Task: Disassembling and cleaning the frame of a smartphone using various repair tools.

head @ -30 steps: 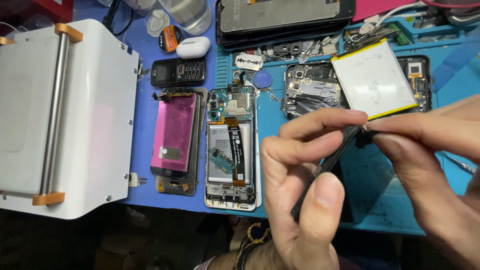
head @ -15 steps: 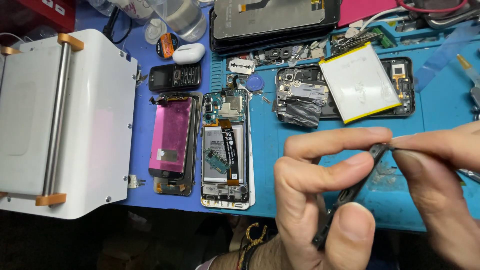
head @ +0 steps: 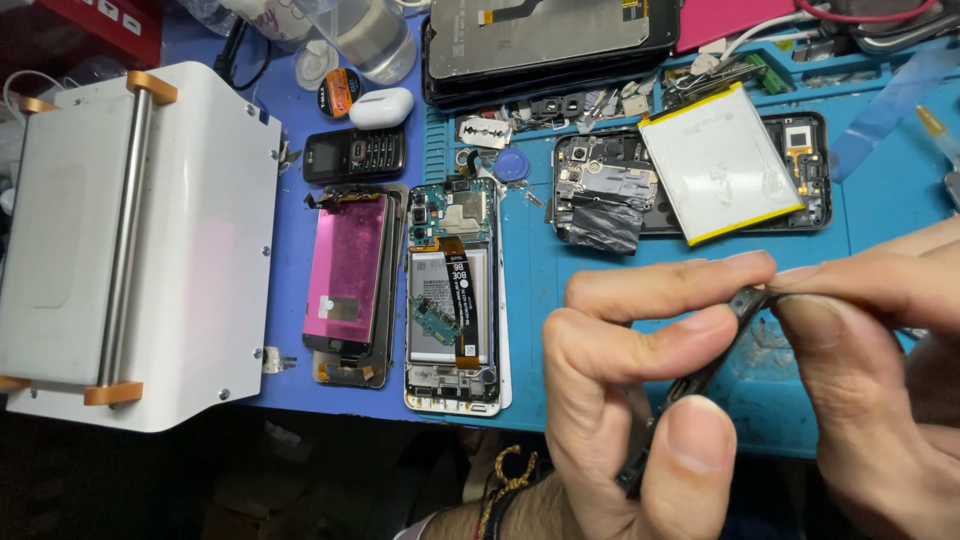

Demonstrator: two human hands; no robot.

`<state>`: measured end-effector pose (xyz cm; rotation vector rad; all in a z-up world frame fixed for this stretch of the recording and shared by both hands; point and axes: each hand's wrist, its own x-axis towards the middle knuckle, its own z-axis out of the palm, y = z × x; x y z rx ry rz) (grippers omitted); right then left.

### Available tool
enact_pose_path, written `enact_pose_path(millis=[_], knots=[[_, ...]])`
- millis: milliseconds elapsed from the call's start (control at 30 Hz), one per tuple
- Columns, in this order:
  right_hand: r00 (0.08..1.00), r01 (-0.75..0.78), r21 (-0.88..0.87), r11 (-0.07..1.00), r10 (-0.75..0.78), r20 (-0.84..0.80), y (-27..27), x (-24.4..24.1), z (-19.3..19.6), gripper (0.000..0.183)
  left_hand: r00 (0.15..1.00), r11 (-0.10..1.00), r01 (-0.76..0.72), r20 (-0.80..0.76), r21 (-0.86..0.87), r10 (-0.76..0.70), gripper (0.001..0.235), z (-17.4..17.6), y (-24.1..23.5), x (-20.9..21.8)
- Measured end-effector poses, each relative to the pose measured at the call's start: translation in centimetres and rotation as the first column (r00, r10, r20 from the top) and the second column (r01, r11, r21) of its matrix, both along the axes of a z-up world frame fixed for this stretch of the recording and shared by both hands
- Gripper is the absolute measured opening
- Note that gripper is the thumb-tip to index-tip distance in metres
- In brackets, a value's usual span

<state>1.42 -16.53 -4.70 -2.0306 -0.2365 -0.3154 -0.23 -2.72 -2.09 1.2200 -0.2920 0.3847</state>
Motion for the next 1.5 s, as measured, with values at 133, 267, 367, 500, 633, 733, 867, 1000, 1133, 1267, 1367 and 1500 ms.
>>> enact_pose_path(millis=[133,267,367,500,633,733,867,1000,1133,1267,1367,1500], knots=[[1.0,0.008,0.013,1.0,-0.009,0.018,0.3,-0.1,0.0,0.009,1.0,1.0,0.008,0.024,-0.007,-0.008,0.019,-0.4,0.1,0.0],[1.0,0.024,-0.004,1.0,-0.024,-0.01,0.9,-0.1,0.8,0.007,1.0,1.0,-0.004,-0.012,-0.003,0.004,0.019,0.1,0.3,-0.1],[0.998,0.036,0.033,0.999,-0.035,-0.045,0.9,-0.2,0.3,0.007,1.0,1.0,0.001,-0.02,0.009,-0.001,0.019,0.0,0.5,-0.2],[0.996,0.068,0.081,0.994,-0.063,-0.07,1.1,-0.3,-0.1,0.008,0.999,0.999,0.005,-0.036,0.05,-0.003,0.018,0.2,0.7,-0.2],[0.997,0.037,0.083,0.996,-0.03,-0.076,0.7,0.2,0.0,0.01,1.0,0.998,0.0,-0.027,0.062,0.001,0.017,0.2,0.7,-0.1],[0.995,0.052,0.115,0.992,-0.042,-0.094,0.6,0.1,-0.1,0.009,0.996,0.993,0.075,-0.051,-0.09,-0.08,0.018,0.4,0.5,-0.1],[0.989,0.094,0.129,0.987,-0.077,-0.128,-0.3,-0.3,-1.9,0.013,0.998,1.0,0.02,-0.065,-0.009,-0.02,0.017,0.5,0.9,-0.1],[0.968,0.055,0.088,0.995,-0.032,-0.248,-6.7,-0.1,-9.3,0.039,0.996,0.983,0.009,-0.082,-0.183,-0.024,0.016,-0.1,1.9,0.3],[0.995,-0.079,-0.291,0.953,0.058,-0.079,-5.6,0.6,-5.5,0.016,0.988,0.92,0.04,-0.122,-0.39,-0.095,0.018,-0.7,3.7,0.0],[0.923,0.093,-0.082,0.992,-0.117,-0.366,-8.1,-0.7,-8.5,0.019,0.981,0.866,-0.013,-0.174,-0.5,-0.086,0.021,-1.5,5.4,-0.6],[0.911,0.074,-0.158,0.985,-0.131,-0.391,-10.2,-2.2,-9.3,0.02,0.971,0.839,-0.075,-0.233,-0.539,-0.063,0.034,-2.2,6.3,-1.4],[0.943,-0.227,-0.463,0.857,0.074,-0.326,-17.2,-4.1,-15.7,0.026,0.96,0.911,-0.052,-0.273,-0.41,-0.068,0.031,-3.2,7.9,-2.6]])
